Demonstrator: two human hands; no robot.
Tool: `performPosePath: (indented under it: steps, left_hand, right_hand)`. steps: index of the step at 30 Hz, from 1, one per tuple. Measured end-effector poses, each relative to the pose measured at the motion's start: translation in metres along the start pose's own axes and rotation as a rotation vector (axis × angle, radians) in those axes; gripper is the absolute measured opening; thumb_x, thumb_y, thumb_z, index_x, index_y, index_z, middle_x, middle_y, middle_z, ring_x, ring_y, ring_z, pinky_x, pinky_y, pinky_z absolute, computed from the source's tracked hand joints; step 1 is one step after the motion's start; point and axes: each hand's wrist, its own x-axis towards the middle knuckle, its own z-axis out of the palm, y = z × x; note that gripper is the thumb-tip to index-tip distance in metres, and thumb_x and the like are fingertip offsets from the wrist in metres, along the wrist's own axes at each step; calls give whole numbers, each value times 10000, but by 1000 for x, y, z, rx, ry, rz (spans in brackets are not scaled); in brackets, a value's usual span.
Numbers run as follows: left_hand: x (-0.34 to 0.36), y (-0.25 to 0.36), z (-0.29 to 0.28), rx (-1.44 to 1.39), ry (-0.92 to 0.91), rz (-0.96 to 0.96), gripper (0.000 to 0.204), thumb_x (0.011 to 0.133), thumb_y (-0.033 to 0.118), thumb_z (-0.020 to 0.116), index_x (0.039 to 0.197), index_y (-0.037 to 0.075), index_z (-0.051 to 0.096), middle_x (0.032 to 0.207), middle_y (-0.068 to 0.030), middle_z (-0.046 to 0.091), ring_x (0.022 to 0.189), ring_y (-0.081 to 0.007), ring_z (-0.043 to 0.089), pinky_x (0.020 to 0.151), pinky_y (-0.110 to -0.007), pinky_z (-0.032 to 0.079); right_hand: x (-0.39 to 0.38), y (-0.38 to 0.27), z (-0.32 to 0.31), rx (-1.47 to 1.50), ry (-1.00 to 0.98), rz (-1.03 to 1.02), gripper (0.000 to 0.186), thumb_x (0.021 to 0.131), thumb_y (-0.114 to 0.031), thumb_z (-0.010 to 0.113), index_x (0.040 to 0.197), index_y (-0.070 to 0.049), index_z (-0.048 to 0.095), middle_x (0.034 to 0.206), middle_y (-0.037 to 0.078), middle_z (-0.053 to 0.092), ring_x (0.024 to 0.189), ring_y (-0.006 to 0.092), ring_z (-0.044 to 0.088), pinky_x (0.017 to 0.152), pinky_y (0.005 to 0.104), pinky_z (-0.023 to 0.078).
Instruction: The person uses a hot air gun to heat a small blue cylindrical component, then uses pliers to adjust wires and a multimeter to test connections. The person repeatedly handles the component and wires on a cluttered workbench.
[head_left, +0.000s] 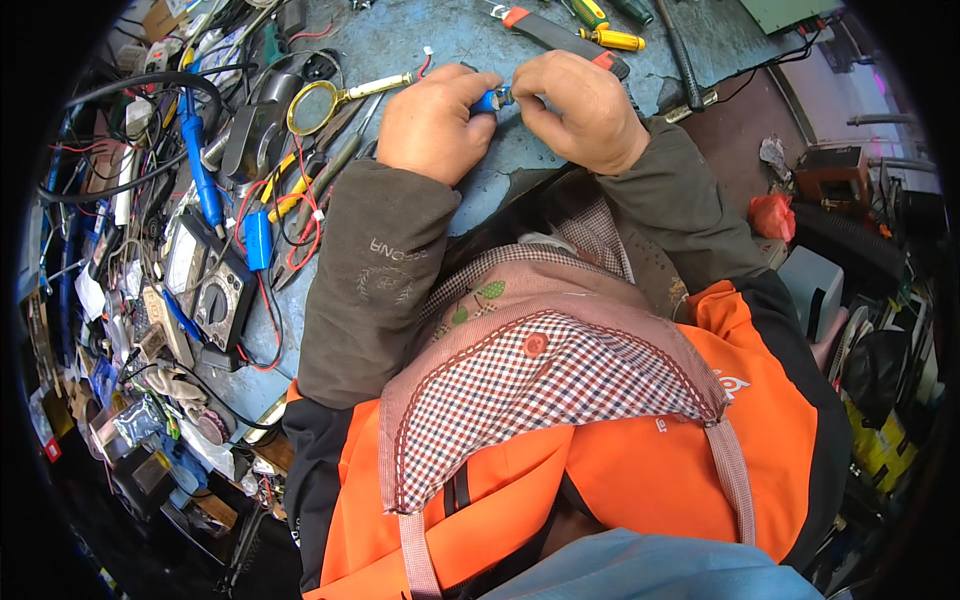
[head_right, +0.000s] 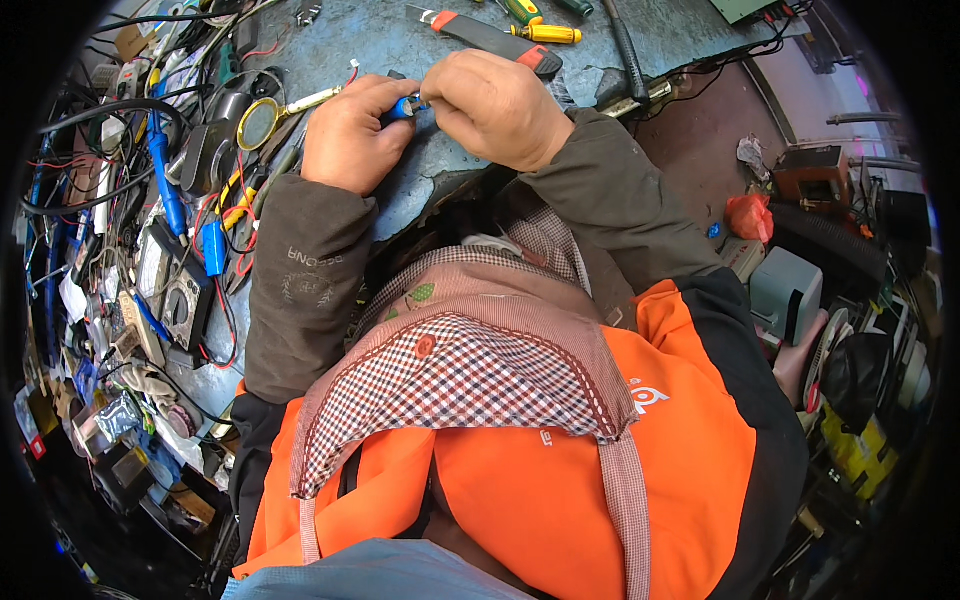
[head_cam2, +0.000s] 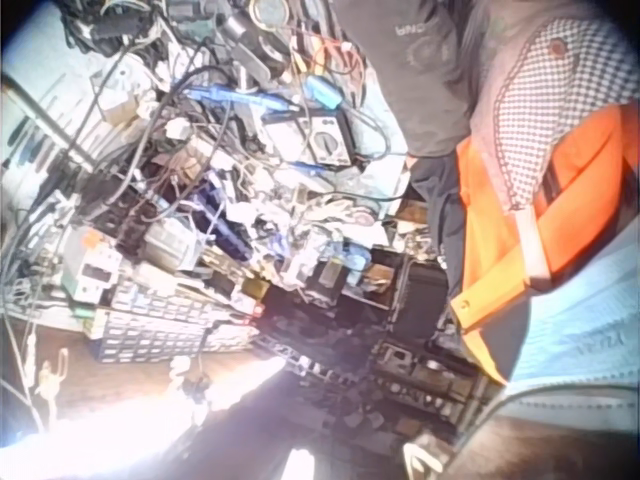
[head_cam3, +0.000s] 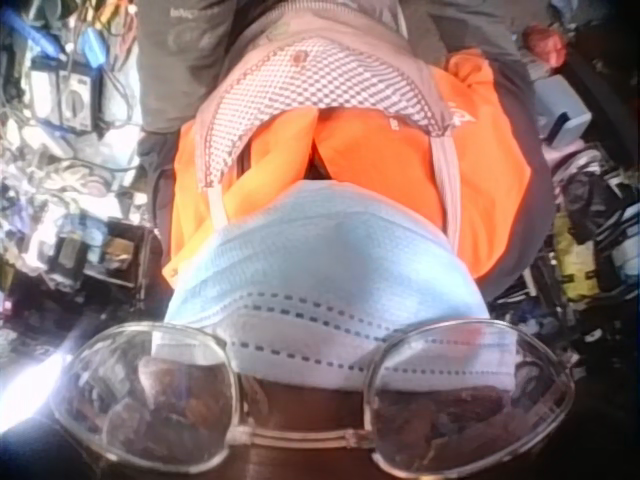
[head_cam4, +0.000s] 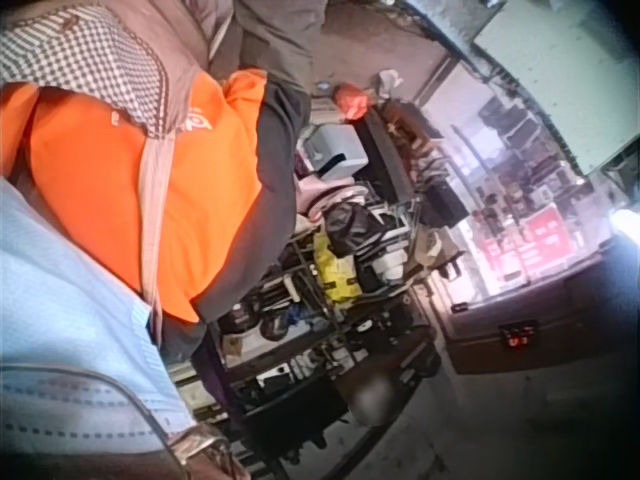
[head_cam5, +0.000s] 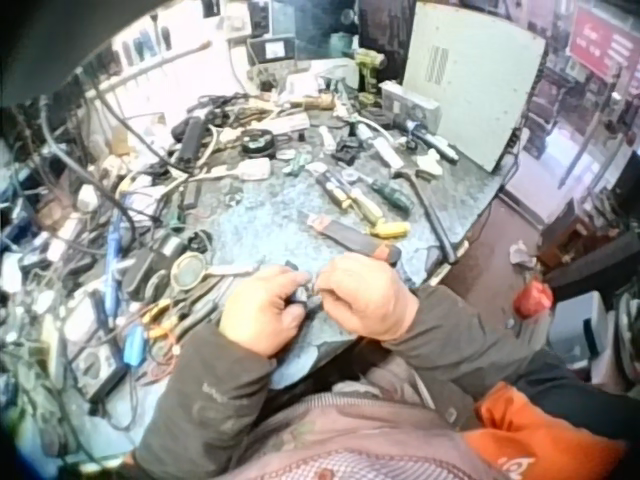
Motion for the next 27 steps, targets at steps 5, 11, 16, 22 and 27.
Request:
performPosePath:
  steps: [5,11,16,22,27]
  left_hand:
    - [0,1,-2,27,-36,-23,372,812,112,721,1177,110,794,1035,-112,742,951,-354,725,836,-446,582]
    - [2,4,-4,51,-58,-27,349,820,118,716,1163,102,784,1049,-112,738,968,-360,720,851,-458,577]
    - [3,3,-4,64,-72,-14,339,823,119,715,1154,94,780,1043,-118,733,969,-368,717,848,-465,576]
    - [1,3,-3,52,-58,-28,350,816,115,728,1162,88,772,1053,-123,721,963,-376,715,854,-465,580]
    - [-1,3,1,64,-15,-42,360,809,107,741,1168,79,767,1087,-128,714,968,-380,716,856,-466,586]
  right_hand:
    - [7,1,-1,43,-11,7,228,790,70,747,967,-29,643,892,99,676,805,314,682,699,399,557]
    - [12,7,-8,-22,-122,-51,291,759,108,738,994,-17,620,959,116,694,871,326,706,751,388,575]
    - [19,8,-8,-33,-154,-115,312,749,106,735,1003,-19,604,945,113,667,834,333,678,742,383,566]
    - [9,9,1,107,-124,136,274,817,76,695,1058,-19,606,908,88,661,773,242,670,691,355,548]
    - [-9,-14,12,549,140,802,270,936,-38,735,1197,19,693,1002,48,738,824,78,680,713,252,577]
